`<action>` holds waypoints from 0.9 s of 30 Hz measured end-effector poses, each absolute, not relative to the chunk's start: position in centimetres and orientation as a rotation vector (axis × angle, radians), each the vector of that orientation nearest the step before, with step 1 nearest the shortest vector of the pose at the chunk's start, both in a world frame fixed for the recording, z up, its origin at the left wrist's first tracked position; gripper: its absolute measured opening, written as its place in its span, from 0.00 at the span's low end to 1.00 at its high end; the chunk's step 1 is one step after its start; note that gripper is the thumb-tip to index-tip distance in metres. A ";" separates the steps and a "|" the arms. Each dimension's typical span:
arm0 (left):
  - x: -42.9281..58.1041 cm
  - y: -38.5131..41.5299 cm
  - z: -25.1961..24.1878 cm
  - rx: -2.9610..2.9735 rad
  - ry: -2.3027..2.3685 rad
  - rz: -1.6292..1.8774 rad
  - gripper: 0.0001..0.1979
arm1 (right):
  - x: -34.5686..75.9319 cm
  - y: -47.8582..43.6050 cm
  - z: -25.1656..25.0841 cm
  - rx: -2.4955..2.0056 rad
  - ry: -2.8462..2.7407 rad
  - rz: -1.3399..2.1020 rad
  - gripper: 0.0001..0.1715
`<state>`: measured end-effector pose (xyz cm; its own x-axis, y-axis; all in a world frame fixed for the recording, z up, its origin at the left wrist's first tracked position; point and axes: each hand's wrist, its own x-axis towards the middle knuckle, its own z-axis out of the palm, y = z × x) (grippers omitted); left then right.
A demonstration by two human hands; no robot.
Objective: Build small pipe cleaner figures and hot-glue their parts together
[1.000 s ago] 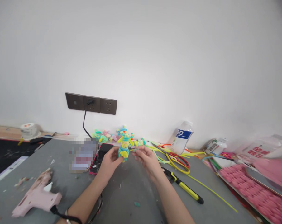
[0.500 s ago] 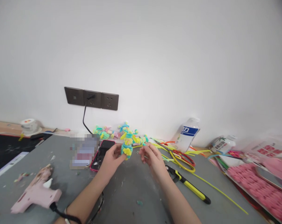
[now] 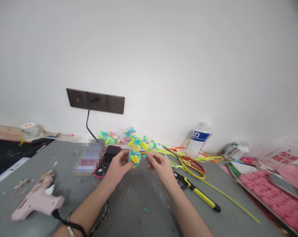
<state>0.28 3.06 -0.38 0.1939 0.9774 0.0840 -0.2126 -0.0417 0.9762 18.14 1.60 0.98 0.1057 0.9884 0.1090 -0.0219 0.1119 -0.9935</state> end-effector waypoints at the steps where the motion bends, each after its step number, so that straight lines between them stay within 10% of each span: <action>1: 0.3 3.1 -0.6 1.189 0.878 1.194 0.22 | 18.1 1.6 1.0 -1.140 -1.140 1.083 0.25; 27: 1.0 1.5 1.2 1.133 0.786 1.019 0.20 | 14.9 0.2 1.1 -0.899 -0.926 1.218 0.25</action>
<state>0.99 1.54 1.25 0.3563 0.9344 -0.0047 -0.2415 0.0970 0.9655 14.91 0.24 1.08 0.1057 0.9901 0.0928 -0.3542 0.1247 -0.9268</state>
